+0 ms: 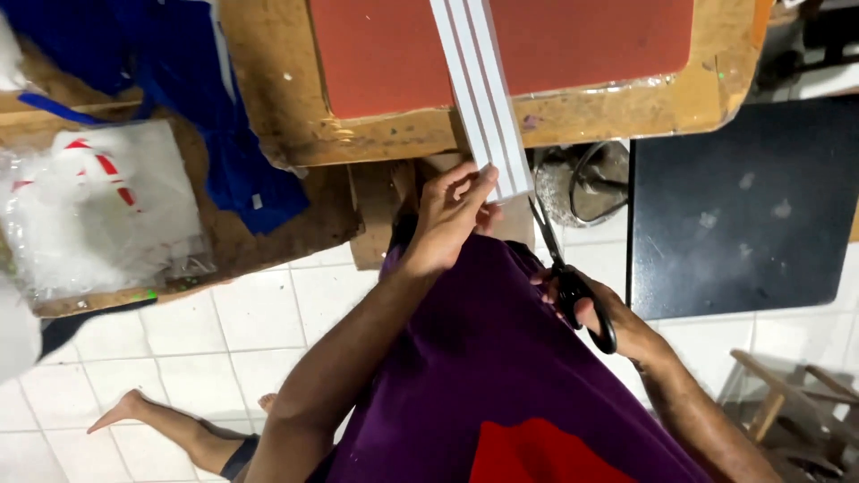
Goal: Marking a package and cutting white strips of material with scissors in a production environment.
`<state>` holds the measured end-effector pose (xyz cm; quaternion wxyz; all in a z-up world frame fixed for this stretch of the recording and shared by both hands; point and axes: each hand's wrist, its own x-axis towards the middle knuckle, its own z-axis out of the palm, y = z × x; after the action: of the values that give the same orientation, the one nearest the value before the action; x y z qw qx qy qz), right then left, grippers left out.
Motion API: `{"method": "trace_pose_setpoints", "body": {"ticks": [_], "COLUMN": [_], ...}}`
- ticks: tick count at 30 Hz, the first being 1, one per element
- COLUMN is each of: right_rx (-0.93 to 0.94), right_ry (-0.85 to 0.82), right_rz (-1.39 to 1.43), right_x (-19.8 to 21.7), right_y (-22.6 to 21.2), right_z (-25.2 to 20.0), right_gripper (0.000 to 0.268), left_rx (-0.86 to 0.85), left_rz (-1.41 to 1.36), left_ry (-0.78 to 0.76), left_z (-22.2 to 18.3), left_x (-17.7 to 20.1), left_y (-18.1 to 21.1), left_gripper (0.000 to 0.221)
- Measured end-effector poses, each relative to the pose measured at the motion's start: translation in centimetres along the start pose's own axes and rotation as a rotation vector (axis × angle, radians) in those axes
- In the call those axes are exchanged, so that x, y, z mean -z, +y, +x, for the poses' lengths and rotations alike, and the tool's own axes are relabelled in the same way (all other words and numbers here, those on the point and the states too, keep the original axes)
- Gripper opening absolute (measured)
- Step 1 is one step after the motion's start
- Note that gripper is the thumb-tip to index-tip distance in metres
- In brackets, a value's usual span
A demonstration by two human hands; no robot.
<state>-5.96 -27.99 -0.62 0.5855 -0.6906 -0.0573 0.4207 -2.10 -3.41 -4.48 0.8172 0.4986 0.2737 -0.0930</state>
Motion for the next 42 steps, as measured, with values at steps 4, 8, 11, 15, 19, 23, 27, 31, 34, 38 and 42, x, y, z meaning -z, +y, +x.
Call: {"method": "trace_pose_setpoints", "body": {"ticks": [4, 8, 11, 15, 19, 23, 27, 31, 34, 38, 42], "right_rx": [-0.045, 0.06, 0.109, 0.131, 0.114, 0.129, 0.122, 0.084, 0.082, 0.089, 0.079], "right_ry": [-0.016, -0.056, -0.063, -0.048, -0.016, 0.0, -0.005, 0.024, 0.028, 0.073, 0.095], "right_rz": [-0.072, -0.005, 0.045, 0.06, 0.018, 0.0, -0.001, -0.039, -0.04, 0.037, 0.077], "right_x": [-0.4, -0.5, -0.4, -0.5, -0.7, -0.5, -0.4, 0.0, 0.3, -0.6, -1.1], "right_y": [-1.5, -1.6, 0.8, 1.3, 0.3, 0.8, -0.7, -0.8, 0.2, 0.3, -0.7], "right_z": [0.0, 0.5, 0.6, 1.5, 2.0, 2.4, 2.5, 2.4, 2.2, 1.4, 1.4], "right_gripper": [0.102, 0.098, 0.095, 0.096, 0.093, 0.09, 0.088, 0.084, 0.078, 0.07, 0.069], "left_rx": [-0.053, -0.041, -0.011, 0.002, -0.083, -0.09, -0.108, -0.139, -0.141, -0.136, -0.154], "left_rz": [-0.02, -0.017, 0.015, 0.145, 0.096, 0.079, 0.059, 0.059, 0.057, 0.035, 0.051], "left_ry": [-0.052, -0.065, -0.049, -0.006, -0.03, -0.064, -0.063, -0.095, -0.104, -0.089, -0.074], "left_z": [-0.6, -0.6, -1.0, -1.0, -0.8, -0.9, -0.6, -0.4, 0.0, -0.1, -0.4], "left_x": [-0.8, -1.2, -1.5, -1.4, -1.5, -2.0, -1.7, -1.3, -0.9, -0.8, -1.2], "left_y": [-0.8, -1.7, -0.8, -1.4, -1.8, -1.8, -2.4, -3.4, -4.2, -3.9, -2.9], "left_gripper": [0.021, 0.018, 0.017, 0.02, 0.02, 0.023, 0.024, 0.025, 0.025, 0.026, 0.024]}}
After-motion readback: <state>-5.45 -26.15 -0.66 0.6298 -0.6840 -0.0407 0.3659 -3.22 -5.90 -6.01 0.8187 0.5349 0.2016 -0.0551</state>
